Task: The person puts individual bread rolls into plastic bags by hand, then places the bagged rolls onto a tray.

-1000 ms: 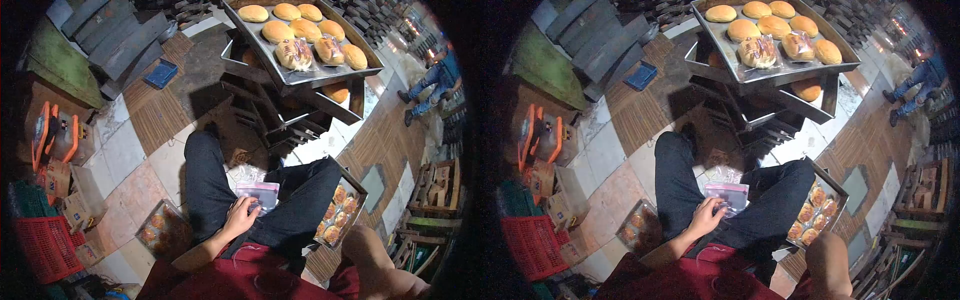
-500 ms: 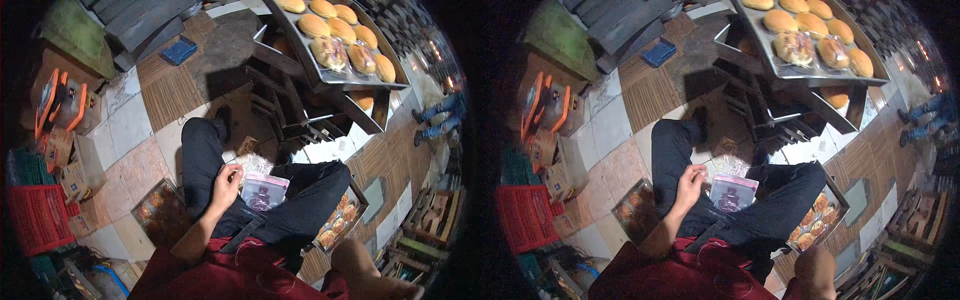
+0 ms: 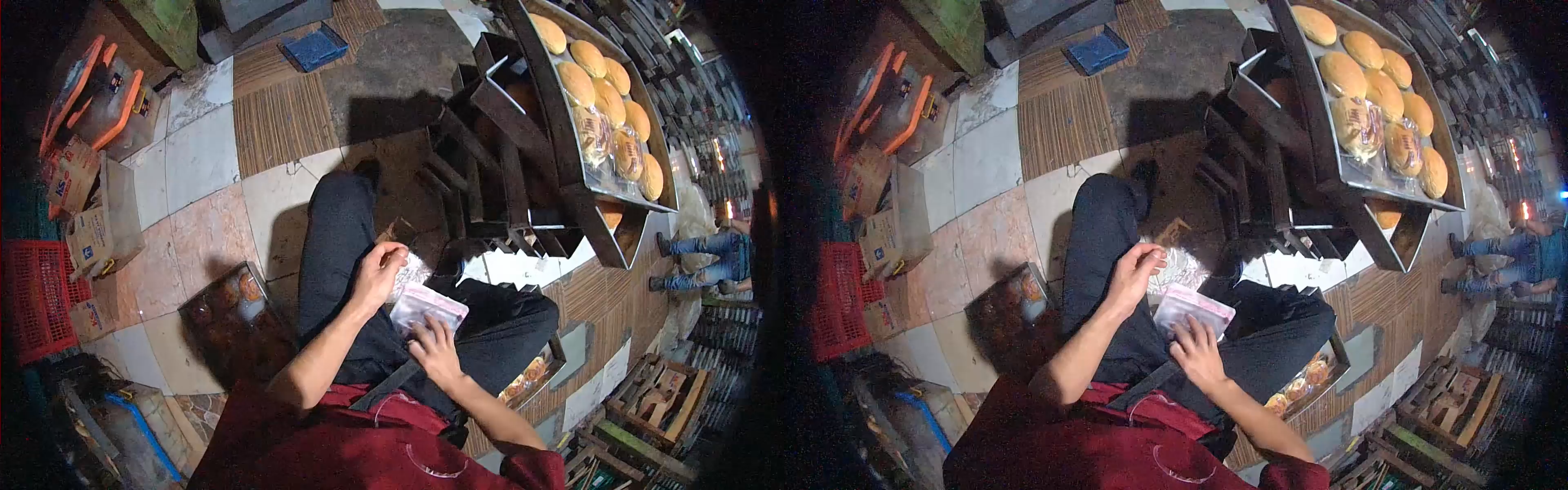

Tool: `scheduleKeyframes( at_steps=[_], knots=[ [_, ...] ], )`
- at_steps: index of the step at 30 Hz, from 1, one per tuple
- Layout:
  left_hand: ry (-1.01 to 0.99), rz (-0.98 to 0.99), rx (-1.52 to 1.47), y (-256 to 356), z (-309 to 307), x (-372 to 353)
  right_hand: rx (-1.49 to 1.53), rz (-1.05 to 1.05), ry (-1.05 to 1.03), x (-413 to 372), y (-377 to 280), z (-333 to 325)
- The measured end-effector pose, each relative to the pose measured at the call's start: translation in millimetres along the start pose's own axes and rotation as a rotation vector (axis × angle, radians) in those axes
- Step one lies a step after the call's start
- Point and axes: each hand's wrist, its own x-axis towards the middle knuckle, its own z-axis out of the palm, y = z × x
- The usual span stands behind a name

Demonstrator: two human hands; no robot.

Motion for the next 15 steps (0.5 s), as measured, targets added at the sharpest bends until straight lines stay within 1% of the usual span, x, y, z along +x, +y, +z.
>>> scheduleKeyframes(
  at_steps=[1, 3, 4, 5, 7, 8, 9, 11, 12, 13, 14, 15],
  knots=[
    [0.003, 0.008, -0.009, 2.8, 0.6, 2.6, -0.011, -0.007, -0.001, 5.1, 1.2, -0.7],
    [-0.003, 0.003, -0.030, 2.7, -0.8, -3.2, 0.183, 0.466, 0.131, 13.0, -5.7, -3.5],
    [-0.021, -0.002, -0.002, -0.7, -1.2, -2.7, -0.019, 0.395, 0.085, 12.8, 2.5, 4.0],
    [-0.029, 0.005, 0.003, 1.3, -0.7, -3.4, -0.021, 0.402, 0.095, 13.9, 2.9, 1.8],
    [-0.193, 0.016, 0.041, 7.3, -0.9, -9.2, -0.014, 0.299, 0.092, 17.3, 1.6, -8.9],
    [-0.365, 0.032, 0.026, 9.0, -1.4, -14.1, 0.087, 0.152, 0.193, 22.4, -2.4, -33.5],
    [-0.608, 0.226, 0.021, 6.6, -3.9, -21.3, 0.088, 0.145, 0.203, 24.2, -2.6, -45.8],
    [-0.979, 0.080, -0.160, 10.5, 7.4, -42.5, 0.619, 0.346, 0.272, 19.4, 7.5, -61.9],
    [-1.018, 0.132, 0.134, 10.3, 8.9, -44.1, 0.740, 0.454, 0.386, 24.9, 22.1, -75.9],
    [-1.042, 0.185, 0.426, 9.0, 10.0, -44.5, 0.786, 0.684, 0.328, 21.7, 35.3, -101.4],
    [-1.034, 0.059, 0.442, -3.0, 14.7, -38.5, 0.905, 0.762, 0.498, 17.4, 51.1, -102.1],
    [-0.911, -0.037, 0.496, -11.9, 15.9, -32.2, 0.955, 0.827, 0.588, 17.0, 60.6, -115.6]
  ],
)
